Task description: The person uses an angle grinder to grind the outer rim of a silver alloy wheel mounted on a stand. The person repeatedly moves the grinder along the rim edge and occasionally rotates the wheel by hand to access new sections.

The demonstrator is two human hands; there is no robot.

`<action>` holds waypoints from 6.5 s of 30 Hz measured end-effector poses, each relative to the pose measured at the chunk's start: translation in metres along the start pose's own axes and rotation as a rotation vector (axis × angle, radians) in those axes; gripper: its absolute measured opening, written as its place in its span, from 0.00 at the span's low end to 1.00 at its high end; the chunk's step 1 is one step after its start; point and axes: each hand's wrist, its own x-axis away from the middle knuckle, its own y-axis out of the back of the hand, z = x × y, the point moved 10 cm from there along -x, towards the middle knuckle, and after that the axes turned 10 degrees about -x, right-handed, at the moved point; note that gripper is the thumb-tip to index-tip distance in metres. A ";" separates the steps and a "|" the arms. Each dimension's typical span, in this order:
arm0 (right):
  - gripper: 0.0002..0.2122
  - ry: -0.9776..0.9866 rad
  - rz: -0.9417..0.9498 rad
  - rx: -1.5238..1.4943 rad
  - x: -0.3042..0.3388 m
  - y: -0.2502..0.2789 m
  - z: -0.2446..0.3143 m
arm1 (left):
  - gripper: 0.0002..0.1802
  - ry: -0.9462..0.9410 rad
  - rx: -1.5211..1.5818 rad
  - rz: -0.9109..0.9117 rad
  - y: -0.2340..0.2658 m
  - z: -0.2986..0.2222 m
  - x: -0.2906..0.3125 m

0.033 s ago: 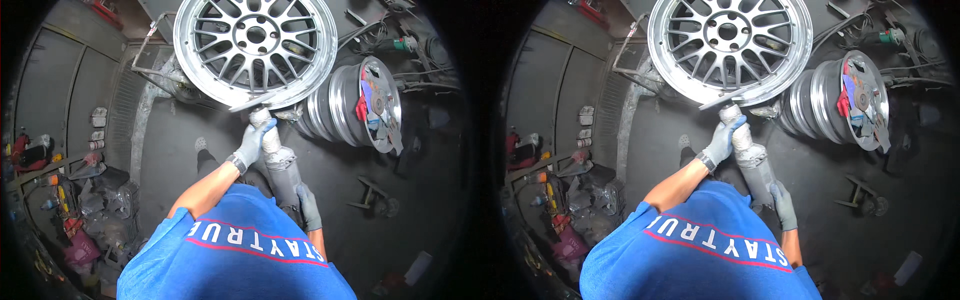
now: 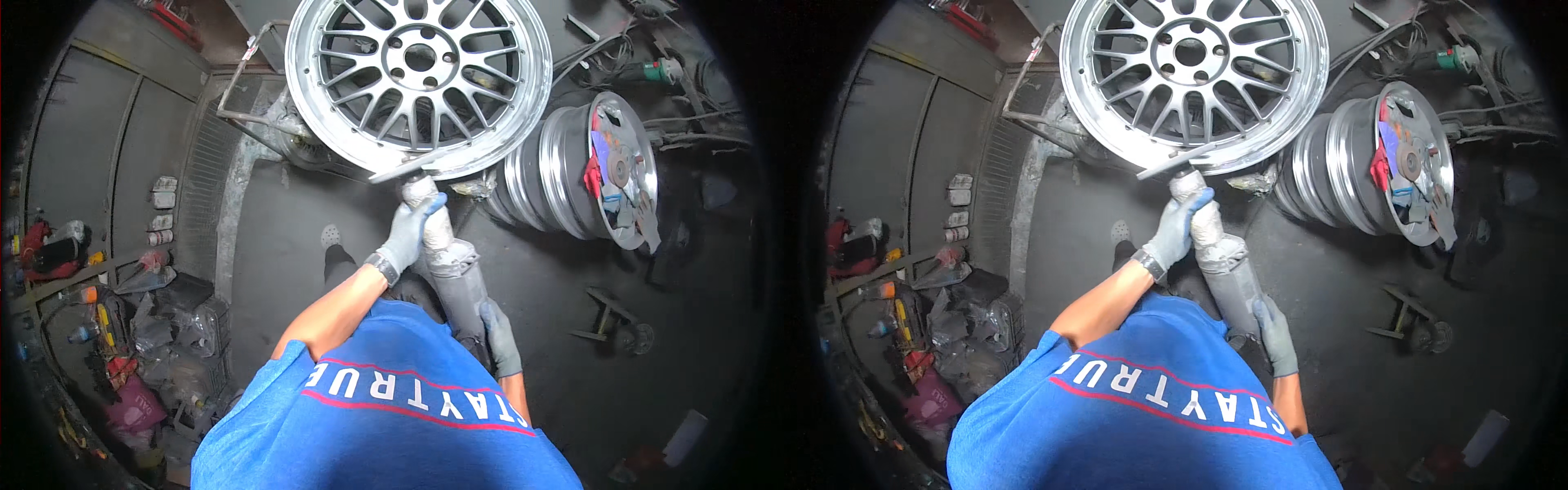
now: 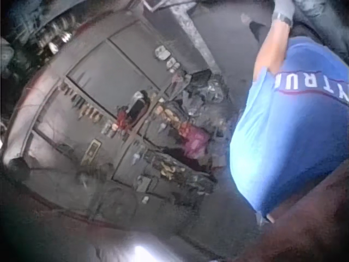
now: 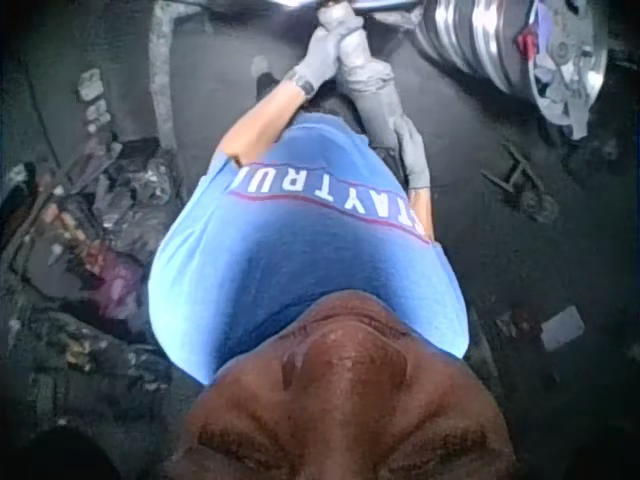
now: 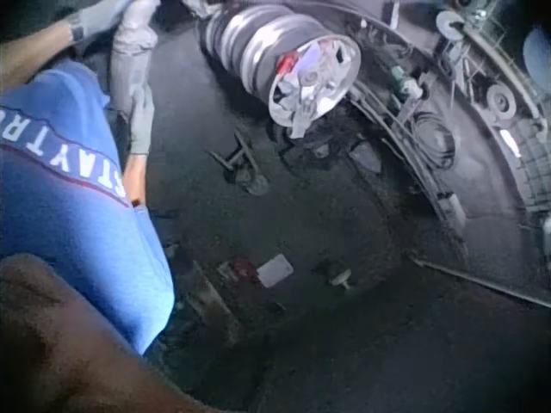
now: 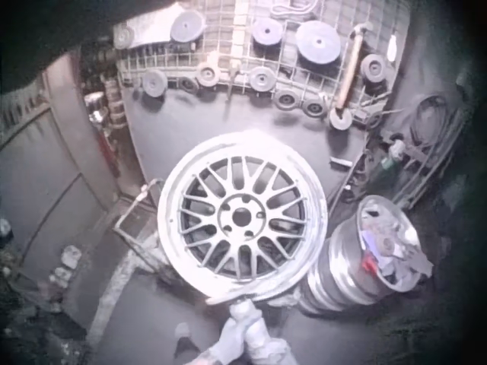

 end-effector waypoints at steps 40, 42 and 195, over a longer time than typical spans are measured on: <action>0.29 -0.017 0.236 0.026 -0.057 -0.004 0.033 | 0.09 -0.115 0.130 -0.048 0.028 -0.011 0.001; 0.29 -0.016 0.219 0.055 -0.059 0.011 0.029 | 0.09 -0.087 0.136 -0.059 0.019 -0.004 0.003; 0.31 -0.047 0.087 -0.238 0.030 -0.014 0.019 | 0.10 0.245 -0.045 0.056 -0.039 0.017 -0.028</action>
